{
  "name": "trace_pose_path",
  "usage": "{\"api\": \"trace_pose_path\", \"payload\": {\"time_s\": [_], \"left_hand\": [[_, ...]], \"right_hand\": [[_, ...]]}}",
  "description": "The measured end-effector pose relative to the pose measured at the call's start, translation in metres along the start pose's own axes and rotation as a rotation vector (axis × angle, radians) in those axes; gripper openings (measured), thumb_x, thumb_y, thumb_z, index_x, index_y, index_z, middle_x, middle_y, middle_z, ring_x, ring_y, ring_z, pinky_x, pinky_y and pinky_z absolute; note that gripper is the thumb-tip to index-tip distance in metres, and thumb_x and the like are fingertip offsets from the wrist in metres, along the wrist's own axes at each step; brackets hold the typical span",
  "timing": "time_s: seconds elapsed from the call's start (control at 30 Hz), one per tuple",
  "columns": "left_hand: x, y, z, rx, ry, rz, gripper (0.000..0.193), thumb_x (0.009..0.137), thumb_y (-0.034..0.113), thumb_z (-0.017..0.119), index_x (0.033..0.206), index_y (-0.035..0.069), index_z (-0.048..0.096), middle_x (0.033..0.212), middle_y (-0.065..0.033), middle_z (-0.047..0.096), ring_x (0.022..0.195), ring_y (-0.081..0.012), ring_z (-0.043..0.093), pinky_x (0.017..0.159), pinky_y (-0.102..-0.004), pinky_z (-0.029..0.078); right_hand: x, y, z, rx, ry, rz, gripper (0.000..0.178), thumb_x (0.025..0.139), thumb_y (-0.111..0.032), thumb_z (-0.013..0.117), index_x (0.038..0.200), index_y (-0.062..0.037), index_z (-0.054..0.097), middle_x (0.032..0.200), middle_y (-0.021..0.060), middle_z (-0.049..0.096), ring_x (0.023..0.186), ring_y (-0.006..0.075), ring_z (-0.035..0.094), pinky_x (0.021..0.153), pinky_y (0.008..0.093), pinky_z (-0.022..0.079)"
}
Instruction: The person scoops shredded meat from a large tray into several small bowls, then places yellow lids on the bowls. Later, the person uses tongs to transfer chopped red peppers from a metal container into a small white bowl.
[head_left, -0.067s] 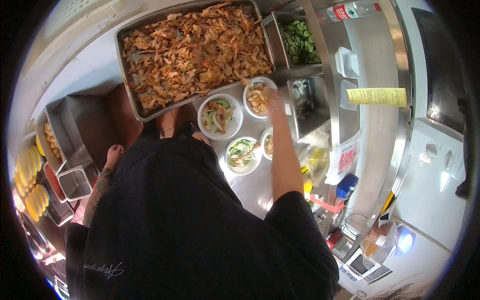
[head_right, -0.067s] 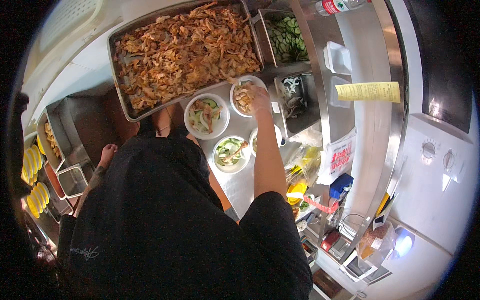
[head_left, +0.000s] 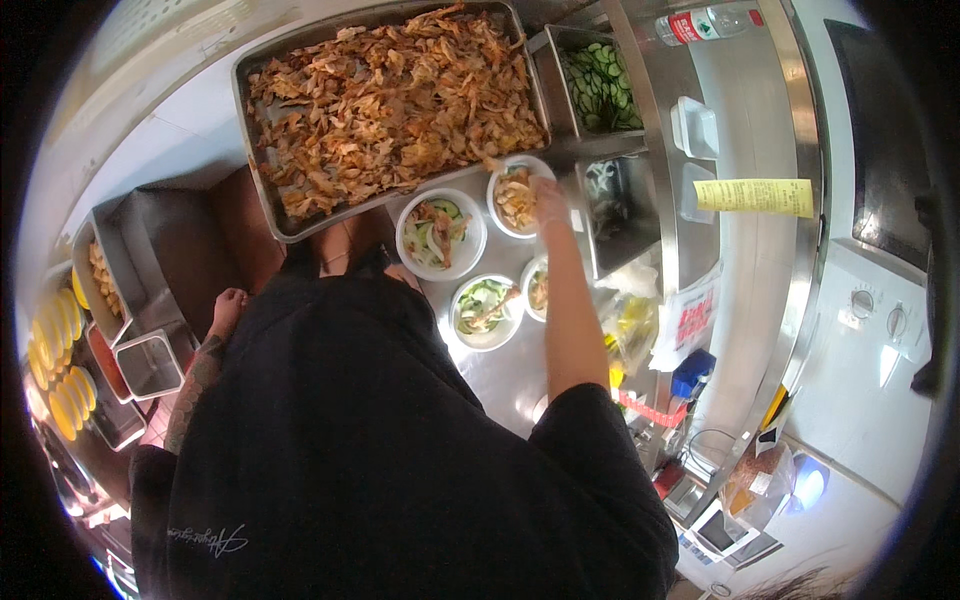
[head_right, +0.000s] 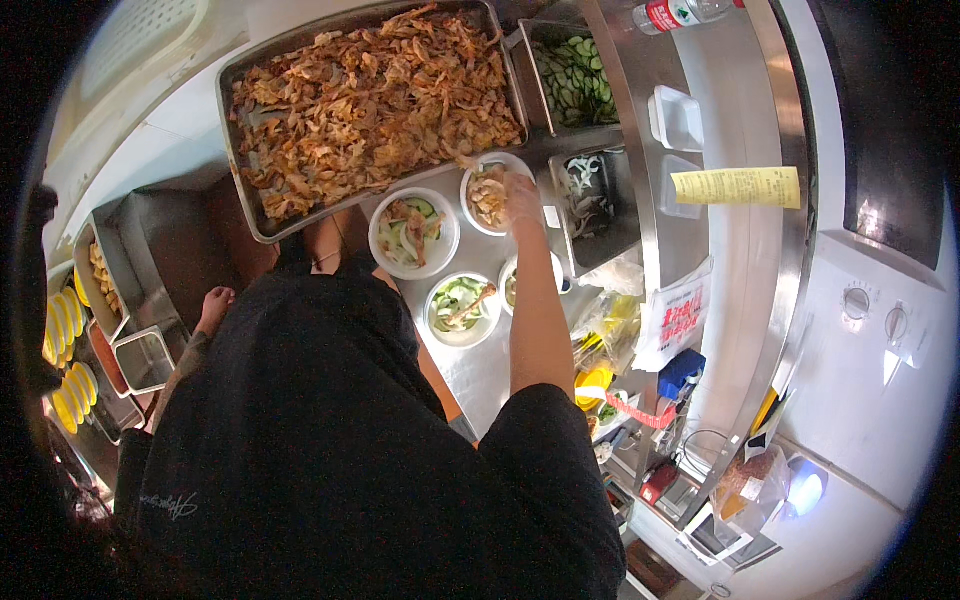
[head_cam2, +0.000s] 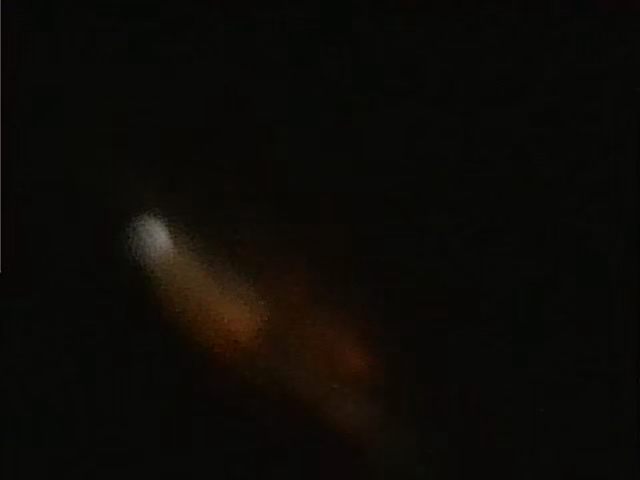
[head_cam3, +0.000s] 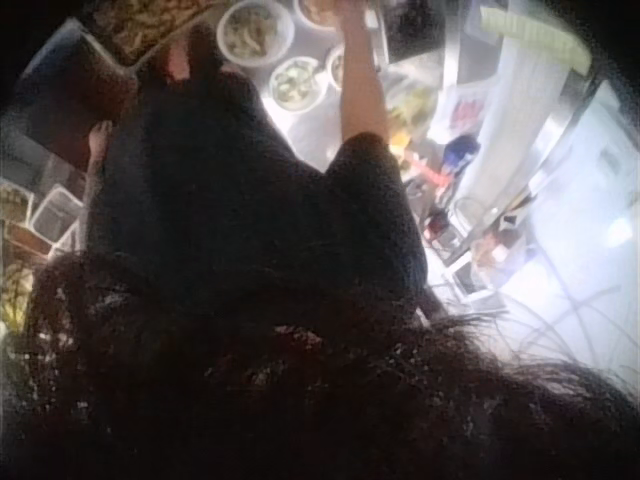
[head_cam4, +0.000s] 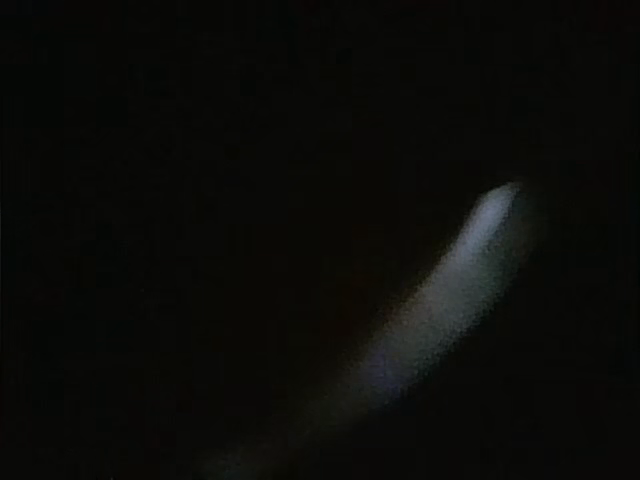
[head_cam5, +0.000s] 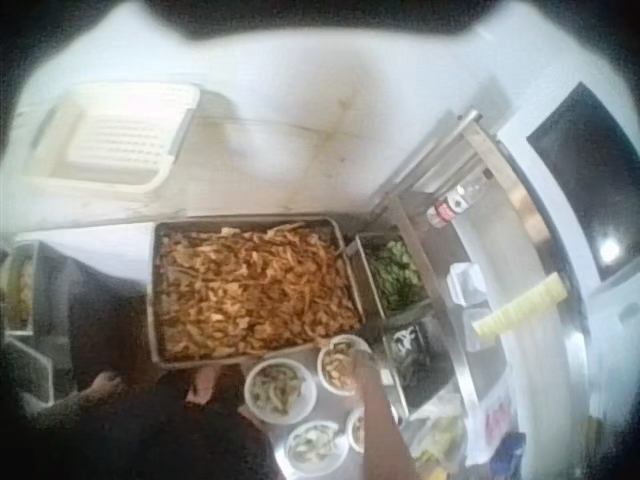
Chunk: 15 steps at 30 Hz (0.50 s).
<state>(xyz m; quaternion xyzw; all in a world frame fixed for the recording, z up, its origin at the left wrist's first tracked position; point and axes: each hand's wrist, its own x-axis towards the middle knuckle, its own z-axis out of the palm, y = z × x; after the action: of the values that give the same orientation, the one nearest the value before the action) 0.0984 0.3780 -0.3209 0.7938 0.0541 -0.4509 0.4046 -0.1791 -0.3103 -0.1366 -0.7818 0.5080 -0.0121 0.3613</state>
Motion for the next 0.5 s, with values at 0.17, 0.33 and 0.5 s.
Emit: {"api": "trace_pose_path", "payload": {"time_s": [0.17,0.33,0.5], "left_hand": [[0.000,0.002,0.003,-0.095,-0.002,0.007,0.022,0.100,0.018,0.055,0.091,0.001,0.065,0.076,-0.0003,0.061,0.064,-0.0092,0.054,0.058,-0.0260,0.043],[-0.003,0.004,0.004,-0.021,0.003,0.021,0.020,0.099,0.016,0.056,0.090,0.001,0.065,0.075,-0.0007,0.062,0.063,-0.0099,0.054,0.057,-0.0263,0.043],[-0.007,0.006,-0.001,0.040,0.015,0.052,0.022,0.099,0.019,0.056,0.088,0.001,0.065,0.075,-0.0016,0.063,0.064,-0.0110,0.055,0.058,-0.0279,0.044]], "right_hand": [[-0.009,-0.041,-0.033,-0.315,-0.173,-0.031,0.028,0.096,-0.028,0.061,0.117,-0.0117,0.068,0.127,0.0132,0.066,0.114,0.0282,0.063,0.095,0.0391,0.049],[-0.022,-0.064,-0.043,-0.334,0.004,-0.109,0.021,0.089,-0.020,0.059,0.096,-0.0074,0.074,0.098,0.0176,0.074,0.093,0.0314,0.070,0.083,0.0406,0.054],[-0.011,-0.040,-0.027,-0.338,0.153,-0.002,0.023,0.091,-0.019,0.056,0.101,-0.0034,0.070,0.095,0.0194,0.072,0.093,0.0344,0.069,0.083,0.0428,0.053]]}}
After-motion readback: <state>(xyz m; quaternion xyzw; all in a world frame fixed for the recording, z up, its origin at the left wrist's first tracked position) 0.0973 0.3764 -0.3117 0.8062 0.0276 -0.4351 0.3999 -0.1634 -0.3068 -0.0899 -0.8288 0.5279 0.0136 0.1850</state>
